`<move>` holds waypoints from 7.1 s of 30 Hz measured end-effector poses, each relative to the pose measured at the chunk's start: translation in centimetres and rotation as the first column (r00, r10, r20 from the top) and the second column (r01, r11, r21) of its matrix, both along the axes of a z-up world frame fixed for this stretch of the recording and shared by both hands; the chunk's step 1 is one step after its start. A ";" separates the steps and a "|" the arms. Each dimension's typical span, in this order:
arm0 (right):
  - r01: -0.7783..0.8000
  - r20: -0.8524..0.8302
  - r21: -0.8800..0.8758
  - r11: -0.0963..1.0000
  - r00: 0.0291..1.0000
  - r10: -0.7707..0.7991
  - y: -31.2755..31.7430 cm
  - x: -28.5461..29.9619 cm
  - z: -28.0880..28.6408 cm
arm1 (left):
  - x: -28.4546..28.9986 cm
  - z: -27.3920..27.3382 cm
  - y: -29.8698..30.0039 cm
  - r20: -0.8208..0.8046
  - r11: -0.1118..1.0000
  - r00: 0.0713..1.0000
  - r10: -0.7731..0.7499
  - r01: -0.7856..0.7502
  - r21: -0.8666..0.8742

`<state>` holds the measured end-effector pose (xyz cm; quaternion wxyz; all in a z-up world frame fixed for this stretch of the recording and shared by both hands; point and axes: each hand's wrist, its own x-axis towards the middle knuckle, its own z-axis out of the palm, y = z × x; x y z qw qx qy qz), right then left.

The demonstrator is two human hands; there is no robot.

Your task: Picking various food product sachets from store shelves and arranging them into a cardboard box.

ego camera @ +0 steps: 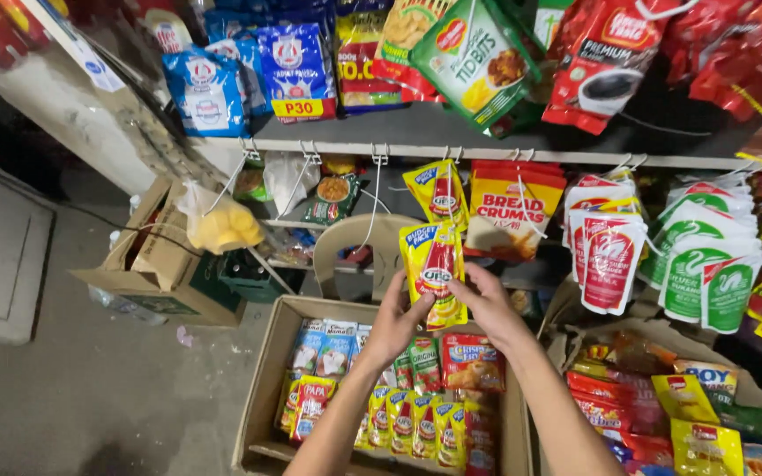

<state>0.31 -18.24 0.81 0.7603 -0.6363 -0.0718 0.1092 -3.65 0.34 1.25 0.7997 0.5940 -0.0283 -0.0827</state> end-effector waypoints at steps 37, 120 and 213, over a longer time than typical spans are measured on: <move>-0.304 -0.674 -0.558 0.772 0.708 -0.208 17.2 -20.0 -50.4 | -16.1 -52.2 15.4 -0.318 0.622 0.948 -0.023 0.263 0.737; 0.386 0.136 -0.074 0.920 0.918 -0.374 1.2 -5.1 -3.7 | -3.0 -7.4 1.3 0.033 0.963 0.963 -0.268 0.267 0.030; 0.349 0.094 -0.347 0.870 0.936 -0.338 1.4 8.7 -5.7 | 9.8 -9.5 -1.8 0.042 0.990 0.990 0.135 -0.133 -0.043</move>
